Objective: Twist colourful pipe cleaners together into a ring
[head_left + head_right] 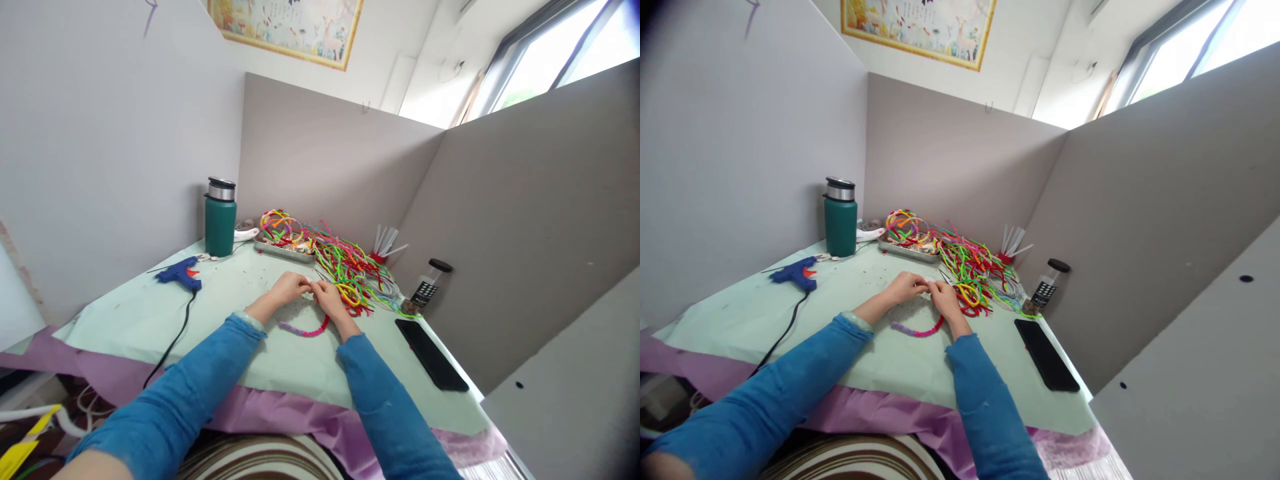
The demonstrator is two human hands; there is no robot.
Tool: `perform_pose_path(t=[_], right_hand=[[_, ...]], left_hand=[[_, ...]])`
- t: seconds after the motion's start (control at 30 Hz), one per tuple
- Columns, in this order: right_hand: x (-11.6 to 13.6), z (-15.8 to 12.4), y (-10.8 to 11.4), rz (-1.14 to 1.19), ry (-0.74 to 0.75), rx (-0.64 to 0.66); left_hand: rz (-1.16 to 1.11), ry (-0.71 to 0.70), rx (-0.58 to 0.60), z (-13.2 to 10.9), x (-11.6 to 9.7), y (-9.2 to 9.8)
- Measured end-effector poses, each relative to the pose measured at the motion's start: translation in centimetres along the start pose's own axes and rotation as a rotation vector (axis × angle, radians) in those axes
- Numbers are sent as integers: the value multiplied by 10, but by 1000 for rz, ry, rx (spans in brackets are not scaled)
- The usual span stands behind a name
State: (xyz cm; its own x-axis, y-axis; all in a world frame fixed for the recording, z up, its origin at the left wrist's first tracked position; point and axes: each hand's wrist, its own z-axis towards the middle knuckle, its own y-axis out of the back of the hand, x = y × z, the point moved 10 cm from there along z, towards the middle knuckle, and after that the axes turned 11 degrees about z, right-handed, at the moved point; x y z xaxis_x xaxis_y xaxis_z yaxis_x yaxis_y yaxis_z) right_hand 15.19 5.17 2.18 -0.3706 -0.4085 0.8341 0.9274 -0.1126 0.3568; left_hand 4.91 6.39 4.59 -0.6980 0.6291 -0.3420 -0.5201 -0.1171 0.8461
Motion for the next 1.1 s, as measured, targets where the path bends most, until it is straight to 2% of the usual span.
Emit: perform_pose_path(t=[0.47, 1.1], right_hand=[[0, 1, -1, -8, 9, 5], [2, 0, -1, -9, 11, 4]], left_hand=[[17, -47, -2, 0, -3, 0], [-1, -14, 25, 0, -2, -1]])
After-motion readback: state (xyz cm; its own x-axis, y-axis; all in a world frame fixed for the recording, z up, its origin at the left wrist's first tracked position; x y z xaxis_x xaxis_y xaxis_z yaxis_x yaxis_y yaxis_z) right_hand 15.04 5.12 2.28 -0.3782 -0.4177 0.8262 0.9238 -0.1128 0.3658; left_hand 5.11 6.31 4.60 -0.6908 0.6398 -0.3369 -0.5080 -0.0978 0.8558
